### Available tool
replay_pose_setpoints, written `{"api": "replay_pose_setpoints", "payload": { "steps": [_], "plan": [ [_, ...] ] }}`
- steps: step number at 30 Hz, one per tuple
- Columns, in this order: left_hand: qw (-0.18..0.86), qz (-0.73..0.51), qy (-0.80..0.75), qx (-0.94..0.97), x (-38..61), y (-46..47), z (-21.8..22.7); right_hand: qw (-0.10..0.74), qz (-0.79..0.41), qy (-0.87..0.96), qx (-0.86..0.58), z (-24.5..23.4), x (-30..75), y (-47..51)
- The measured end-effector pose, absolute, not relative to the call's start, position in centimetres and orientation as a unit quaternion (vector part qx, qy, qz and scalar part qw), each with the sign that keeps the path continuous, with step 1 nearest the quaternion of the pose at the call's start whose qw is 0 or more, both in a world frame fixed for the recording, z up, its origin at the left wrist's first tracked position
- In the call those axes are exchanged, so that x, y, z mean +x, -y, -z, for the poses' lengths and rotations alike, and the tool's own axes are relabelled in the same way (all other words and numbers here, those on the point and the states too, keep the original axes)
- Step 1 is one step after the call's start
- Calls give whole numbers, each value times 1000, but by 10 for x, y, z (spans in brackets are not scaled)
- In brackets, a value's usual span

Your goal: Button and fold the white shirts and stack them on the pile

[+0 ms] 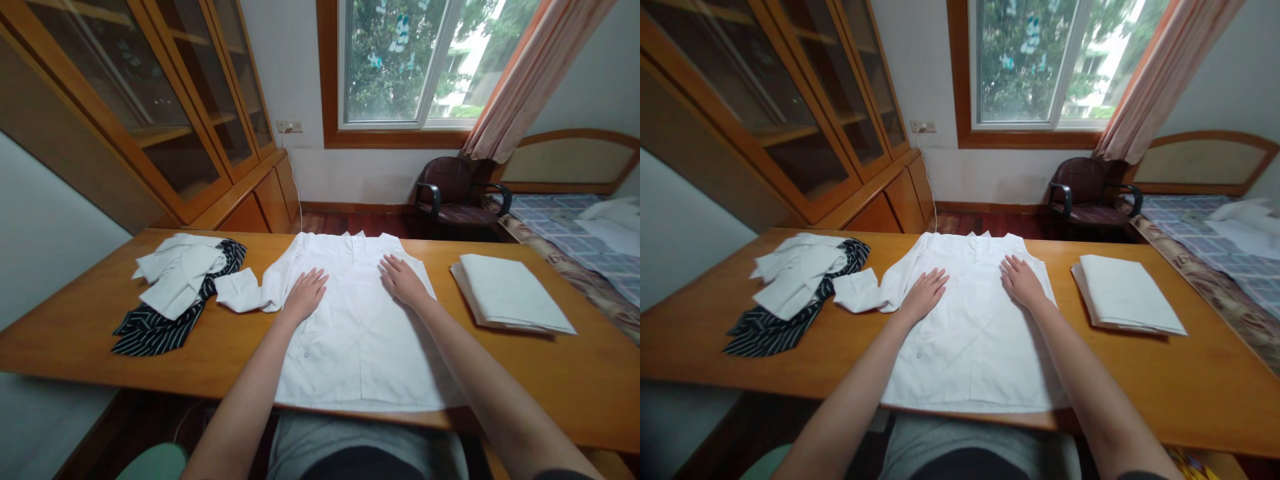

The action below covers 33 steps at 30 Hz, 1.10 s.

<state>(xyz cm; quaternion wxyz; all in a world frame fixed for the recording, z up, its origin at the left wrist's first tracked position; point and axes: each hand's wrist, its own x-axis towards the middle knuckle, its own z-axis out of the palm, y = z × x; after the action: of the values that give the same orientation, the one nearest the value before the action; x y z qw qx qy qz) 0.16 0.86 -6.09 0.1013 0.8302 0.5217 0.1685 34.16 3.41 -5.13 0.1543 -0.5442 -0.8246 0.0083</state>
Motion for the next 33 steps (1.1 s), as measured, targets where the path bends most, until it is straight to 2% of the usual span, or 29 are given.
{"api": "replay_pose_setpoints", "payload": {
  "steps": [5,10,15,22,33],
  "plan": [
    [142,-261,-508,808,-2,-5,57,156,-56,885,-435,48,296,15],
    [213,-333,-467,791,-7,20,46,146,-64,885,-438,51,289,42],
    [211,-320,-459,801,-22,66,38,169,-59,877,-445,52,293,42],
    [237,-230,-417,847,-53,118,27,232,-47,868,-436,56,293,42],
    [224,-222,-389,866,-40,114,33,244,-44,866,-435,63,316,23]
  ]
}}
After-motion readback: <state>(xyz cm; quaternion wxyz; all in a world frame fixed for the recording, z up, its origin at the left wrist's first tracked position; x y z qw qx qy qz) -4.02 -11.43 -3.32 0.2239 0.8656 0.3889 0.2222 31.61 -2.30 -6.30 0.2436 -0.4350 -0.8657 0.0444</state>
